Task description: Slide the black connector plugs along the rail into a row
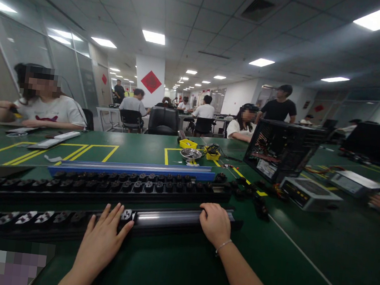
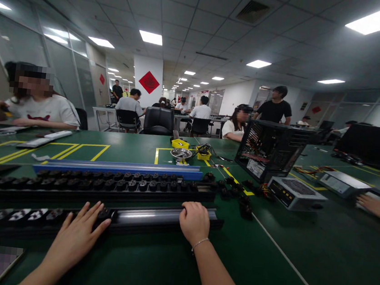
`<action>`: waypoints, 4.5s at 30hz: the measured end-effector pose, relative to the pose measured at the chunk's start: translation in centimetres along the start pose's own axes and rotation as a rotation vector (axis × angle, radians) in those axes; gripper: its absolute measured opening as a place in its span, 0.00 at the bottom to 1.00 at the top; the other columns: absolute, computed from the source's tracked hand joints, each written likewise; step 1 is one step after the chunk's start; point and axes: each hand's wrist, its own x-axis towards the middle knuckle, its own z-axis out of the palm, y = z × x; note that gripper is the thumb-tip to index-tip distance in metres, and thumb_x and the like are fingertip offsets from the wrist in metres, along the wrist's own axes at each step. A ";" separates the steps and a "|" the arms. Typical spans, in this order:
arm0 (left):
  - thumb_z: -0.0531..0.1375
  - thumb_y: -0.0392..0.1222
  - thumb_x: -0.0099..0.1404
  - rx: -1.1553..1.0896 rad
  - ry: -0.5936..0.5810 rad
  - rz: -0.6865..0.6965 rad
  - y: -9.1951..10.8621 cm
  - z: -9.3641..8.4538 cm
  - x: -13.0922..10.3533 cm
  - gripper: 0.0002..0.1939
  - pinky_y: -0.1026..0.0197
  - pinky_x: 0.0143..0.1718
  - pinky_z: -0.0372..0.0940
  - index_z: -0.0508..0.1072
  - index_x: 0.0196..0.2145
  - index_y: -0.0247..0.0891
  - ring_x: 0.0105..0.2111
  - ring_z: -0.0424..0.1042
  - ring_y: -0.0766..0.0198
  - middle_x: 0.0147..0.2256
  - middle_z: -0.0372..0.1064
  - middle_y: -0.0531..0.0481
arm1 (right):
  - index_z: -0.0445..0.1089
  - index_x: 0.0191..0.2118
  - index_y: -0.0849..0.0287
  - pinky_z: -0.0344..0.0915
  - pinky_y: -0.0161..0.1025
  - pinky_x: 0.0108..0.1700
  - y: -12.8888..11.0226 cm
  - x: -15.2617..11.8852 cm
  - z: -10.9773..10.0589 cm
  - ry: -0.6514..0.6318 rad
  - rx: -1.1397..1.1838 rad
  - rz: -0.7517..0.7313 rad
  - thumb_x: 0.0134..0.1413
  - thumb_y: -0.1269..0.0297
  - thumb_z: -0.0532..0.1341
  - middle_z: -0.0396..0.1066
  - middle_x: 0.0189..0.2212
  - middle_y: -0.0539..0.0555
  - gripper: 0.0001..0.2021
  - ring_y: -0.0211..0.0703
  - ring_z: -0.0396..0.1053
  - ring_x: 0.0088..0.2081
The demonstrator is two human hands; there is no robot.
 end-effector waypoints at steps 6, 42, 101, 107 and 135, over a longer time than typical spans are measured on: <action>0.42 0.58 0.62 0.009 0.014 0.029 0.6 -0.1 -0.1 0.34 0.42 0.59 0.44 0.57 0.58 0.35 0.62 0.44 0.52 0.60 0.52 0.47 | 0.72 0.39 0.55 0.54 0.38 0.47 -0.1 0.0 0.0 -0.014 0.001 0.014 0.52 0.68 0.50 0.73 0.39 0.51 0.14 0.41 0.65 0.44; 0.44 0.59 0.62 -0.011 0.033 0.116 2.7 -0.5 -0.7 0.33 0.46 0.59 0.48 0.60 0.57 0.34 0.61 0.49 0.52 0.60 0.54 0.45 | 0.72 0.39 0.56 0.54 0.38 0.48 -0.1 0.0 -0.1 -0.014 -0.004 0.009 0.52 0.68 0.51 0.73 0.39 0.51 0.13 0.42 0.65 0.44; 0.47 0.53 0.63 -0.110 0.122 0.234 3.0 0.8 -0.7 0.23 0.42 0.58 0.45 0.66 0.51 0.43 0.58 0.57 0.55 0.57 0.59 0.46 | 0.70 0.45 0.56 0.44 0.49 0.59 -3.5 -1.4 0.8 0.144 0.138 -0.183 0.55 0.66 0.52 0.71 0.44 0.54 0.14 0.45 0.61 0.50; 0.48 0.53 0.62 -0.099 0.137 0.262 3.2 0.9 -0.9 0.23 0.40 0.57 0.45 0.65 0.53 0.45 0.58 0.56 0.53 0.58 0.59 0.47 | 0.64 0.52 0.58 0.48 0.44 0.58 -8.1 -2.9 2.2 -0.020 0.327 -0.271 0.54 0.64 0.53 0.68 0.48 0.54 0.19 0.43 0.61 0.51; 0.50 0.51 0.62 -0.037 0.152 0.276 3.9 0.6 -1.1 0.23 0.40 0.56 0.46 0.62 0.55 0.52 0.58 0.55 0.52 0.57 0.59 0.46 | 0.70 0.42 0.52 0.45 0.46 0.56 -12.9 -1.8 3.8 -0.003 0.393 -0.033 0.51 0.60 0.58 0.73 0.41 0.52 0.12 0.44 0.64 0.49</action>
